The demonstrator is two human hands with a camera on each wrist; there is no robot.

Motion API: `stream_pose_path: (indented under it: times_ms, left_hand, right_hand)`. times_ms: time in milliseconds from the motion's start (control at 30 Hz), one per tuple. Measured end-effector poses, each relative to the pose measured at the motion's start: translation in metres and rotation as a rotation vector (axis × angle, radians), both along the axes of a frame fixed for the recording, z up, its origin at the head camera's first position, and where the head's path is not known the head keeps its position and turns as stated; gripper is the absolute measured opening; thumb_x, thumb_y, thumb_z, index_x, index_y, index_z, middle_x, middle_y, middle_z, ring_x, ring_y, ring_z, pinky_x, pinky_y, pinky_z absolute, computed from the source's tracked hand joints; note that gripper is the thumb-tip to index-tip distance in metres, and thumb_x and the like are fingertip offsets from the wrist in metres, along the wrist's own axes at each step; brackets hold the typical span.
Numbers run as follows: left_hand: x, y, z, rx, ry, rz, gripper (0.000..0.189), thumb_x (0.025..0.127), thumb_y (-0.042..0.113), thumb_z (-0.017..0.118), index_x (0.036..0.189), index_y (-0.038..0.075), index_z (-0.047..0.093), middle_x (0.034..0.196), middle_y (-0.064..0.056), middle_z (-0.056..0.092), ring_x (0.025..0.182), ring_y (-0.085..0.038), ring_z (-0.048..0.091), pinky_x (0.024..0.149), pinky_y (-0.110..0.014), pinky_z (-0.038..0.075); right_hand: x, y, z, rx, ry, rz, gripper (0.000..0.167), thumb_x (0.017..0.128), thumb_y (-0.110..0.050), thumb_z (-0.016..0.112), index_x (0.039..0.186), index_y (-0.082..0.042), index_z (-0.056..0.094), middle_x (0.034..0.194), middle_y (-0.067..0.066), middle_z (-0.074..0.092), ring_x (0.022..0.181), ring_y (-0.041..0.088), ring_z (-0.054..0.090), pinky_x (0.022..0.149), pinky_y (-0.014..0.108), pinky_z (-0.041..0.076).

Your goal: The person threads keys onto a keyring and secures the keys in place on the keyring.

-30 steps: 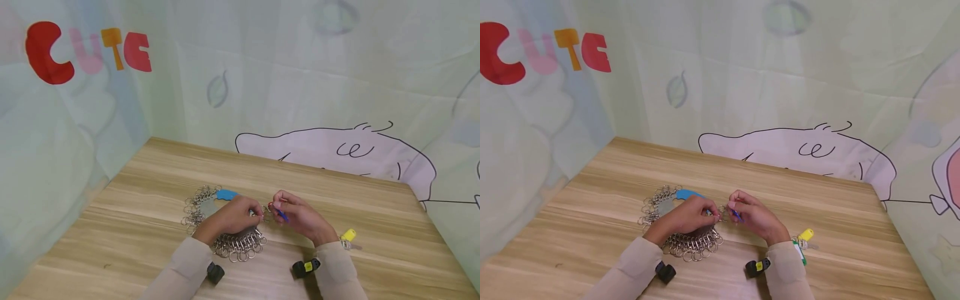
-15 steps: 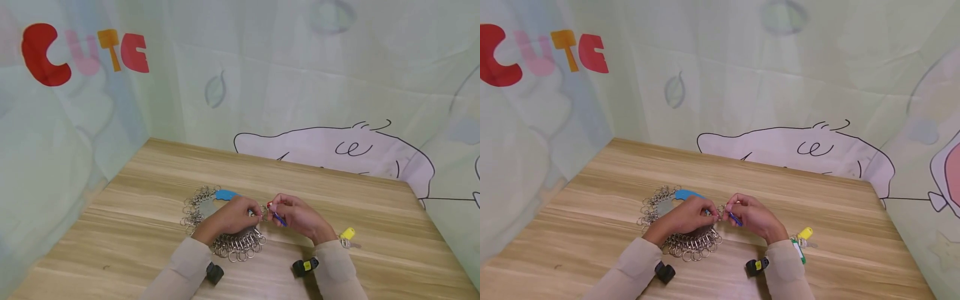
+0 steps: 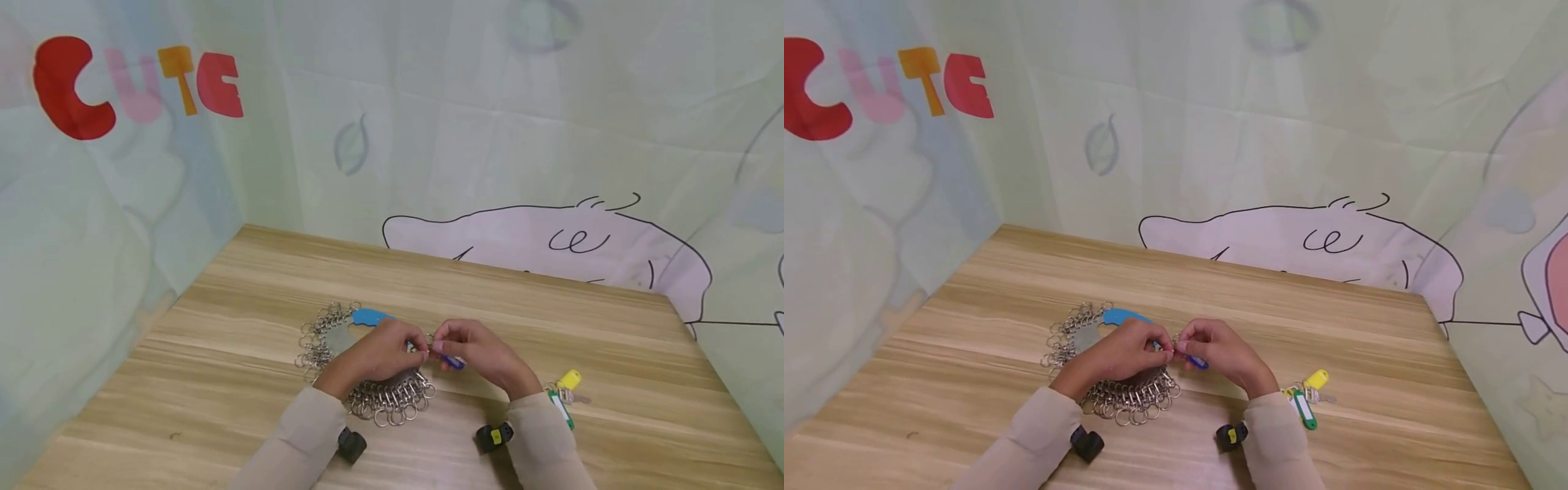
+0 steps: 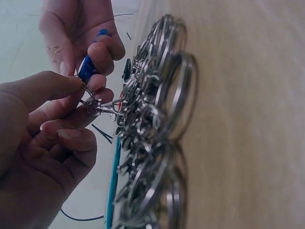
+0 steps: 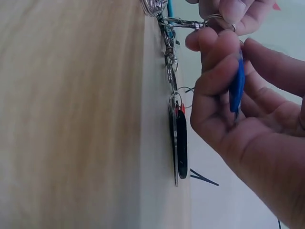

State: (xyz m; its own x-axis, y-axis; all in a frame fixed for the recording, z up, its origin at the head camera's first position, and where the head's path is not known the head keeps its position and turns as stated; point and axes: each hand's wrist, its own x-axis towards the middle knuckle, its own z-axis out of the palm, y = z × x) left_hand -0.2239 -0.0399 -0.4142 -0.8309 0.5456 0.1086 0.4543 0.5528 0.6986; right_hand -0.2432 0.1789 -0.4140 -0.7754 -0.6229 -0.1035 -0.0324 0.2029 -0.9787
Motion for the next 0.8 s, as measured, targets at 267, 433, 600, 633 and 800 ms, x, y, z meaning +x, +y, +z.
stream_pose_path:
  times_ms: [267, 433, 600, 633, 800]
  left_hand:
    - [-0.0002, 0.0002, 0.0005, 0.002, -0.023, 0.012, 0.008, 0.093, 0.019, 0.073, 0.085, 0.016, 0.072, 0.084, 0.013, 0.066, 0.07, -0.007, 0.054, 0.069, -0.029, 0.047]
    - [-0.0004, 0.0001, 0.0007, 0.0, -0.028, 0.008, 0.007, 0.093, 0.017, 0.071, 0.086, 0.017, 0.071, 0.082, 0.013, 0.064, 0.072, -0.008, 0.055, 0.069, -0.03, 0.047]
    - [0.0003, 0.0002, 0.0014, 0.006, -0.032, 0.002, 0.006, 0.093, 0.014, 0.07, 0.087, 0.016, 0.072, 0.086, 0.009, 0.068, 0.077, -0.009, 0.057, 0.073, -0.031, 0.047]
    - [0.0004, 0.0002, 0.0016, 0.007, -0.033, 0.0, 0.007, 0.093, 0.014, 0.07, 0.087, 0.015, 0.072, 0.087, 0.008, 0.069, 0.077, -0.009, 0.057, 0.073, -0.031, 0.047]
    - [0.0002, 0.0, 0.0013, 0.007, -0.045, -0.01, 0.006, 0.093, 0.013, 0.069, 0.089, 0.012, 0.073, 0.088, 0.006, 0.07, 0.075, -0.009, 0.057, 0.072, -0.031, 0.047]
  right_hand:
    - [0.0012, 0.0006, 0.002, -0.003, 0.004, 0.027, 0.011, 0.099, -0.002, 0.058, 0.1, 0.008, 0.062, 0.096, 0.03, 0.066, 0.073, 0.022, 0.061, 0.069, 0.031, 0.051]
    - [0.0018, -0.0002, 0.0043, 0.025, 0.098, 0.04, 0.007, 0.098, 0.003, 0.056, 0.097, 0.006, 0.062, 0.093, 0.024, 0.069, 0.075, 0.026, 0.064, 0.066, 0.029, 0.052]
    - [0.0023, -0.0014, 0.006, 0.049, 0.224, 0.067, 0.009, 0.097, 0.007, 0.055, 0.092, 0.003, 0.062, 0.089, 0.025, 0.068, 0.076, 0.038, 0.064, 0.064, 0.029, 0.051]
    - [0.0023, -0.0017, 0.0061, 0.053, 0.243, 0.07, 0.01, 0.097, 0.008, 0.056, 0.092, 0.002, 0.062, 0.088, 0.025, 0.068, 0.075, 0.037, 0.063, 0.064, 0.028, 0.051]
    - [0.0022, -0.0024, 0.0056, 0.086, 0.319, 0.073, 0.011, 0.097, 0.006, 0.058, 0.09, -0.001, 0.063, 0.086, 0.021, 0.068, 0.074, 0.023, 0.061, 0.065, 0.028, 0.049]
